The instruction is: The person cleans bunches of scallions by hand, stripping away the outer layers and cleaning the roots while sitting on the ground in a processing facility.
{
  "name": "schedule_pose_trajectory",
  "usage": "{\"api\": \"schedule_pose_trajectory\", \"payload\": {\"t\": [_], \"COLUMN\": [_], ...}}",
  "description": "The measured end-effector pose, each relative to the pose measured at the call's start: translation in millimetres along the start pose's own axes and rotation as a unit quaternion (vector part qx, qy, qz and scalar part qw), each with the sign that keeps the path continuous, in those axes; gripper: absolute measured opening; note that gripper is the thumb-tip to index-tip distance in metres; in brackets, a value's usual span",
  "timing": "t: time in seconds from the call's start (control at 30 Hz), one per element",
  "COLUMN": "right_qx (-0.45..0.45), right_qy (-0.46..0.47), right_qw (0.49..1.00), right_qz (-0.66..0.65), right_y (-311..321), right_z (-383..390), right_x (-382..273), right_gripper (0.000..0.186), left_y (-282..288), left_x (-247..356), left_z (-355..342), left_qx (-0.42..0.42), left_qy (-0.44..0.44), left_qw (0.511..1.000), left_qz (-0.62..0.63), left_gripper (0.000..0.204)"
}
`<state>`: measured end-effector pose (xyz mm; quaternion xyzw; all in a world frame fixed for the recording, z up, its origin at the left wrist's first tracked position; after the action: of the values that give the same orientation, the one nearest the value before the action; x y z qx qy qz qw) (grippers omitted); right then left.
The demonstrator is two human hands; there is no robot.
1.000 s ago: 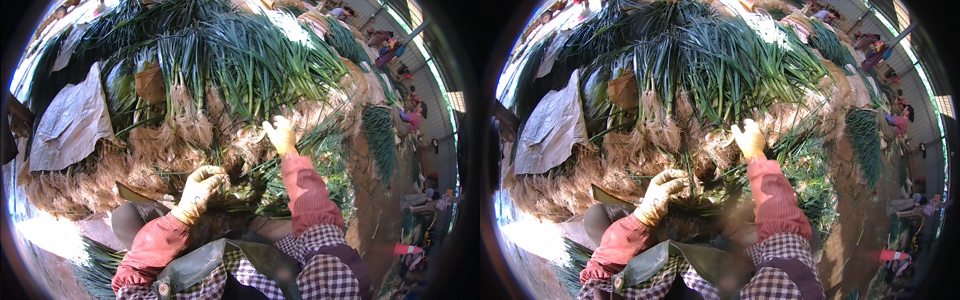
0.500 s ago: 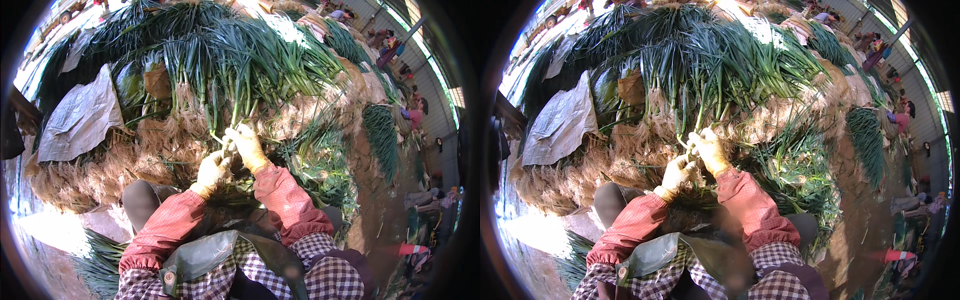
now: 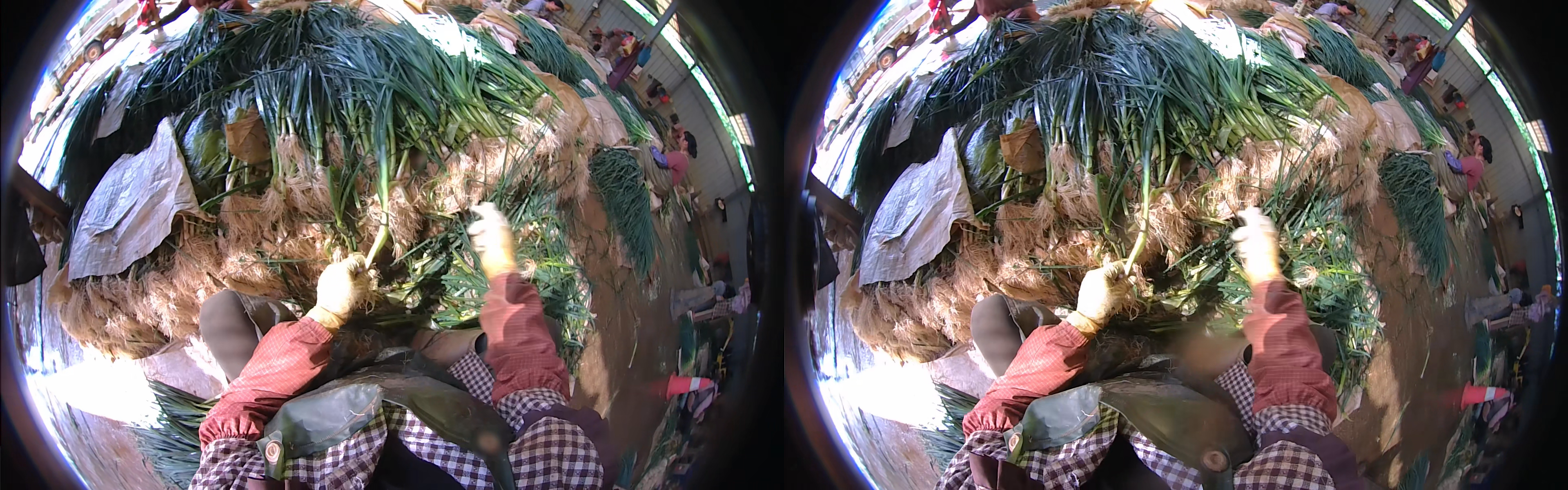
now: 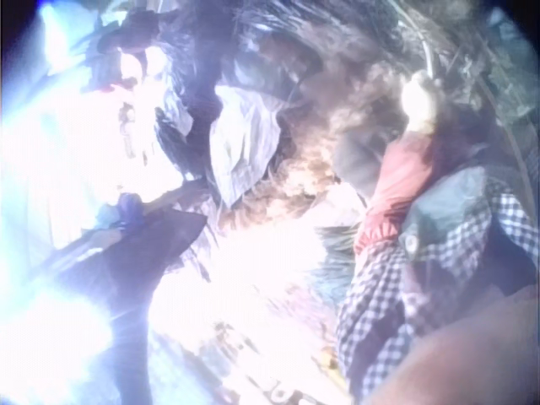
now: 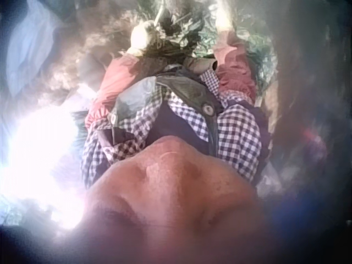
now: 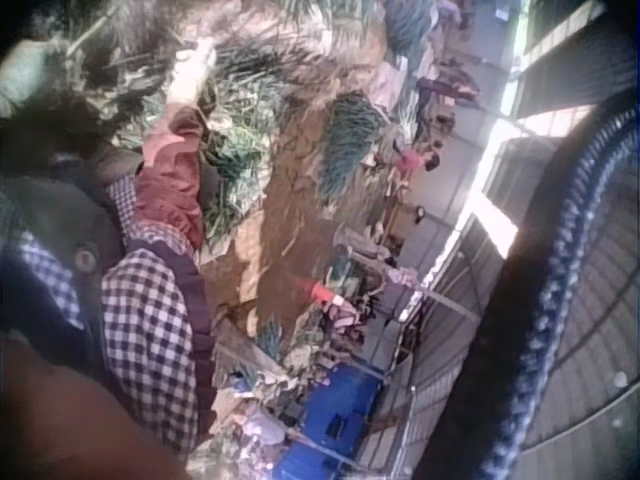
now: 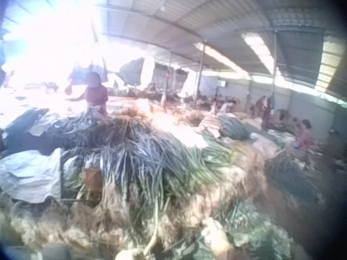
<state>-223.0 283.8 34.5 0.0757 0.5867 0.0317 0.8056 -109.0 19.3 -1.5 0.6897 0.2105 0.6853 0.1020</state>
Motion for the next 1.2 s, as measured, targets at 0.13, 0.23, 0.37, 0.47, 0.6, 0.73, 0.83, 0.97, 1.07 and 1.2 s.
{"api": "schedule_pose_trajectory", "payload": {"t": [0.13,0.23,0.37,0.47,0.6,0.73,0.83,0.97,1.07,1.2], "right_qx": [-0.28,-0.316,-0.296,-0.297,-0.345,-0.346,-0.237,-0.155,-0.185,-0.256], "right_qy": [-0.179,-0.238,-0.191,0.101,0.219,0.238,0.084,-0.134,-0.301,-0.214], "right_qw": [0.933,0.823,0.895,0.938,0.813,0.493,0.595,0.588,0.566,0.538], "right_qz": [-0.136,-0.406,-0.275,-0.144,0.415,0.762,0.763,0.782,0.745,0.774], "right_y": [-151.7,-180.5,-208.2,-208.2,-203.2,-127.3,12.9,225.6,335.5,279.4], "right_z": [20.5,14.6,23.2,15.9,20.7,-31.8,-72.6,-65.7,-15.9,-10.6], "right_x": [54.8,82.4,109.3,155.0,251.7,270.2,246.1,203.8,205.9,195.4], "right_gripper": [0.035,0.029,0.02,0.019,0.023,0.025,0.036,0.059,0.07,0.06], "left_y": [-16.3,-27.0,-4.8,-10.4,-23.9,-39.1,-44.6,-41.2,-49.7,-32.1], "left_x": [-9.4,-14.0,-28.9,-29.4,-13.7,-18.6,-13.6,-25.8,-28.3,0.8], "left_z": [1.6,-4.5,1.2,-6.2,-13.7,-10.6,-15.2,-10.1,-8.0,-13.7], "left_qx": [-0.035,-0.057,-0.007,0.014,-0.005,-0.06,-0.105,-0.111,-0.125,-0.074], "left_qy": [0.015,0.121,0.127,0.147,0.184,0.22,0.184,0.224,0.213,0.111], "left_qw": [0.999,0.974,0.989,0.972,0.95,0.915,0.933,0.912,0.89,0.926], "left_qz": [0.037,0.183,0.077,0.181,0.251,0.334,0.29,0.325,0.384,0.353], "left_gripper": [0.014,0.008,0.012,0.006,0.012,0.012,0.026,0.025,0.025,0.019]}}
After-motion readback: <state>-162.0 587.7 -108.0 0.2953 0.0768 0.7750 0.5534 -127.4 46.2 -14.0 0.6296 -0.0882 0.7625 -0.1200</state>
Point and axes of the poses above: each hand's wrist, its own z-axis away from the middle knuckle, its own y-axis out of the back of the hand, x = y × z, the point moved 8 cm from there along -z, towards the middle knuckle, and after that the axes turned 8 degrees about z, right-handed, at the moved point
